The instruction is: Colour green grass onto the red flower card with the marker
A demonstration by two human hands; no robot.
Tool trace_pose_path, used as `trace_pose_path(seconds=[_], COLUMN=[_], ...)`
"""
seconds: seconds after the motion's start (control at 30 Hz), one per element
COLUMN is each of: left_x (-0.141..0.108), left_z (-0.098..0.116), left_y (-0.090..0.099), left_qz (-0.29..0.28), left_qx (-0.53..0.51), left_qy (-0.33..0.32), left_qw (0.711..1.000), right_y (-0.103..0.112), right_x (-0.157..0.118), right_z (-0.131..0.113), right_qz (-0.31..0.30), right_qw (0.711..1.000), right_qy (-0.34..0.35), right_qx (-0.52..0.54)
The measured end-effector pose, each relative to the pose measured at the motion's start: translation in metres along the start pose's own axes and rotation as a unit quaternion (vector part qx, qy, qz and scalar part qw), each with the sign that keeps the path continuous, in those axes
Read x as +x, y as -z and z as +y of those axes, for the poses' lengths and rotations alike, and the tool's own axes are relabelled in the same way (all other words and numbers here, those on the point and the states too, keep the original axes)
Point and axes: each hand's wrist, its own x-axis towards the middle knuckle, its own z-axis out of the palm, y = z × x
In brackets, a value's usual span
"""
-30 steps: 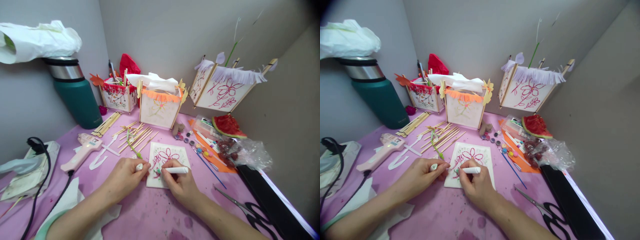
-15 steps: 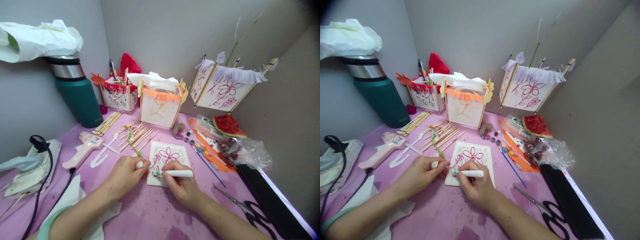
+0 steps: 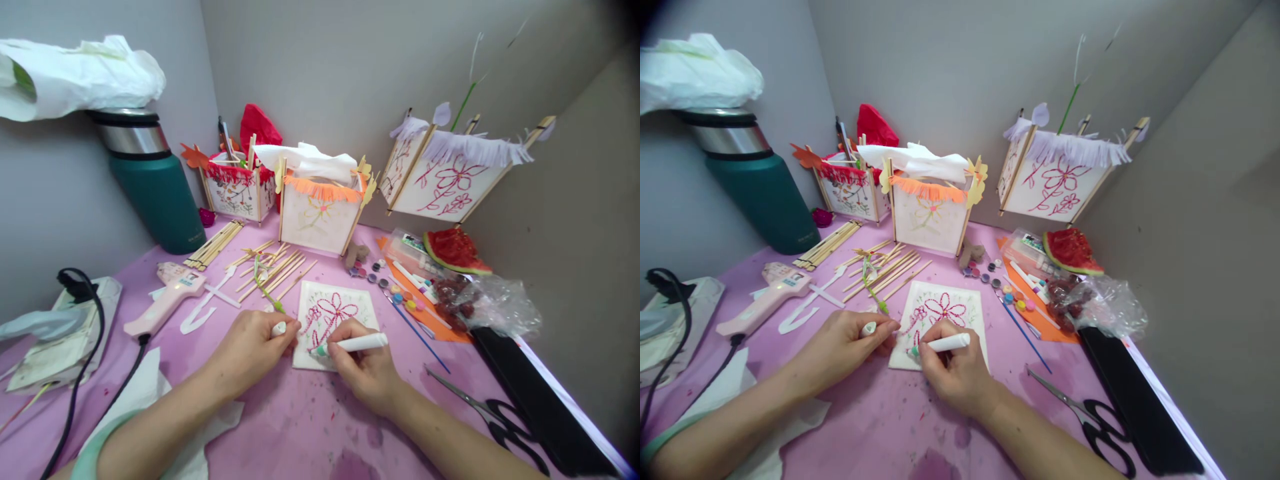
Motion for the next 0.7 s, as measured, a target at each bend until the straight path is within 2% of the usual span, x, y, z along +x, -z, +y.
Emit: trace_pose_path(seconds=[0.43, 0.7], left_x=[-0.0002, -0.0003], left_z=[-0.0012, 0.0007], left_y=[-0.0004, 0.0003], left_qz=[0.005, 0.009], left_qx=[0.002, 0.005], left_qy=[-0.008, -0.006], left_qw=[1.000, 1.000], right_y=[-0.0006, -0.0004], right_x=[0.0035, 0.0019], right_z=[-0.0041, -0.0023], right_qz=[-0.024, -0.033], right_qw=[0.997, 0.996], right_qy=[0.056, 0.057], right_qx=[-0.055, -0.059])
